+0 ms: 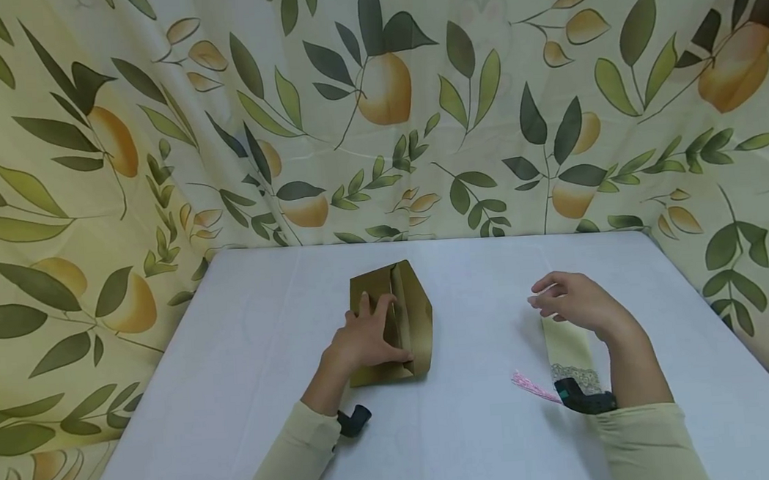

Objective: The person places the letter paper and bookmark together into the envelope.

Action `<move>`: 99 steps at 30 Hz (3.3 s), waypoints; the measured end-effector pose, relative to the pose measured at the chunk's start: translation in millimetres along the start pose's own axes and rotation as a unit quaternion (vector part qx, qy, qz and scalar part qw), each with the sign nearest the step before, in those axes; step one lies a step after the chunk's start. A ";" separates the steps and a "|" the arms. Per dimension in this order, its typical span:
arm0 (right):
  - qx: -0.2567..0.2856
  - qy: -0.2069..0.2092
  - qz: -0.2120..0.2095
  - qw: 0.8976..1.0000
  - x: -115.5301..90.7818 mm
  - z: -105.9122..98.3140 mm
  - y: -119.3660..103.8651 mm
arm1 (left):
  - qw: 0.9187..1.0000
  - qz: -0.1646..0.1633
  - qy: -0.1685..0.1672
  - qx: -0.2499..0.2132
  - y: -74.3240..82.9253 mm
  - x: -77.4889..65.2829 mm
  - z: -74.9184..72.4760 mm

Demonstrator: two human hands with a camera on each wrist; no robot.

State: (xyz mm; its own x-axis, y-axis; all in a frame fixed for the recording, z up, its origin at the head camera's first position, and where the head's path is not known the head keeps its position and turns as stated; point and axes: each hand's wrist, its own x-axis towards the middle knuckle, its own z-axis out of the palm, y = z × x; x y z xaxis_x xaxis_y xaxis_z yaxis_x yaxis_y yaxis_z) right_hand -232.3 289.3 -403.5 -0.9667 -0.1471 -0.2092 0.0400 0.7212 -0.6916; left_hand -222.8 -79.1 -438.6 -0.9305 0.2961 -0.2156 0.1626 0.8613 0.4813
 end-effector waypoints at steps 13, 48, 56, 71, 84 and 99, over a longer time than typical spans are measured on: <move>-0.019 -0.024 0.088 0.996 -1.9 -17.2 29.4 | 1.000 -0.011 0.007 0.011 -5.8 2.4 -0.6; -0.059 -0.026 0.202 0.977 -1.9 -9.8 39.6 | 0.999 -0.026 -0.007 0.024 -9.4 7.6 3.4; -0.116 -0.020 0.203 0.972 3.7 0.5 31.3 | 0.999 -0.026 -0.011 0.022 -6.2 5.0 0.8; -0.071 -0.036 0.092 0.993 5.3 -1.5 34.1 | 0.999 -0.030 -0.013 0.025 -10.8 9.7 6.9; -0.020 -0.020 0.059 0.998 4.0 -2.5 29.1 | 0.999 -0.034 -0.021 0.034 -10.0 10.6 7.4; 0.032 0.004 0.000 0.999 0.4 -4.2 18.3 | 0.999 -0.025 -0.016 0.033 -5.0 3.4 2.8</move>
State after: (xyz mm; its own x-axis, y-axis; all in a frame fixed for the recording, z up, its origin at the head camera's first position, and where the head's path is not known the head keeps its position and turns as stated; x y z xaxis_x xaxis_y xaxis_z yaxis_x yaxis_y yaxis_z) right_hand -233.0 305.3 -413.4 -0.9688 -0.1409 -0.2041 0.0562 0.6768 -0.7340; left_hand -225.9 -81.2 -444.1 -0.9269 0.2645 -0.2663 0.1386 0.9006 0.4120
